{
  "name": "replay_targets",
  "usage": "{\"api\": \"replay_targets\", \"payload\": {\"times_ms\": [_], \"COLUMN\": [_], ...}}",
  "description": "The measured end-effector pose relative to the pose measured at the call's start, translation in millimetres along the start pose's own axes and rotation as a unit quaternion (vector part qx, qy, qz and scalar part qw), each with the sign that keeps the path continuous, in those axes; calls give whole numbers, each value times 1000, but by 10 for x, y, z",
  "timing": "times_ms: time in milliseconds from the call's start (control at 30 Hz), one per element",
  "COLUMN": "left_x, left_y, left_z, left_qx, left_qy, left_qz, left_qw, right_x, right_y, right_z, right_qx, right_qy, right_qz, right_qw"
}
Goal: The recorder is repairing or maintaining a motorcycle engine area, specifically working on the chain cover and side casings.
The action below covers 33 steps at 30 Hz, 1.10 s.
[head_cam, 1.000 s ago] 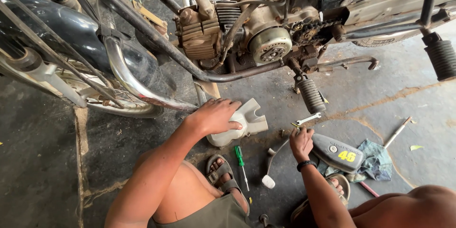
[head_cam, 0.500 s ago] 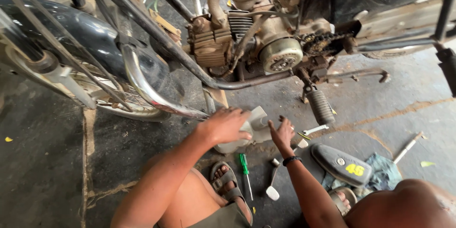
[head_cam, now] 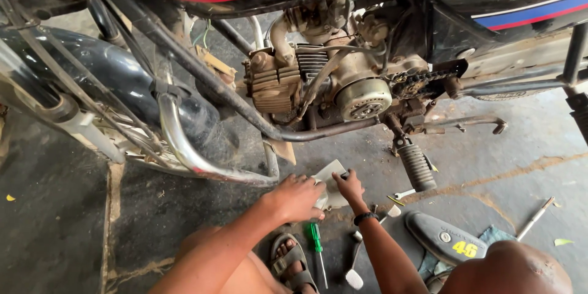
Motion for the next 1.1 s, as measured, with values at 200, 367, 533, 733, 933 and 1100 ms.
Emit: {"api": "replay_targets", "payload": {"times_ms": [200, 367, 533, 733, 933, 1100], "left_x": [4, -4, -34, 56, 15, -35], "left_y": [-39, -24, 7, -46, -37, -29], "left_z": [-108, -157, -189, -243, -206, -158], "left_qx": [4, -6, -15, -19, -15, -27], "left_qy": [-21, -41, -52, -48, -25, -14], "left_qz": [5, 4, 4, 3, -17, 0], "left_qw": [1000, 999, 999, 999, 999, 1000], "right_x": [-188, -370, -598, -771, -1091, -1419], "right_y": [-193, -253, -258, -256, -507, -689], "right_z": [243, 499, 812, 1016, 1365, 1646], "right_qx": [5, 23, 101, 118, 57, -37], "right_qy": [-8, 26, 70, 122, 133, 215], "right_qz": [-10, -104, -89, -73, -95, -101], "right_qw": [1000, 994, 988, 983, 985, 971]}}
Point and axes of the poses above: each hand's wrist, its own z-axis away from the middle knuckle, its own x-axis out of the palm, y = z × x, the point moved 7 cm from there along -z, towards the middle knuckle, and after that the axes turned 10 degrees about z, right-handed, at the moved point
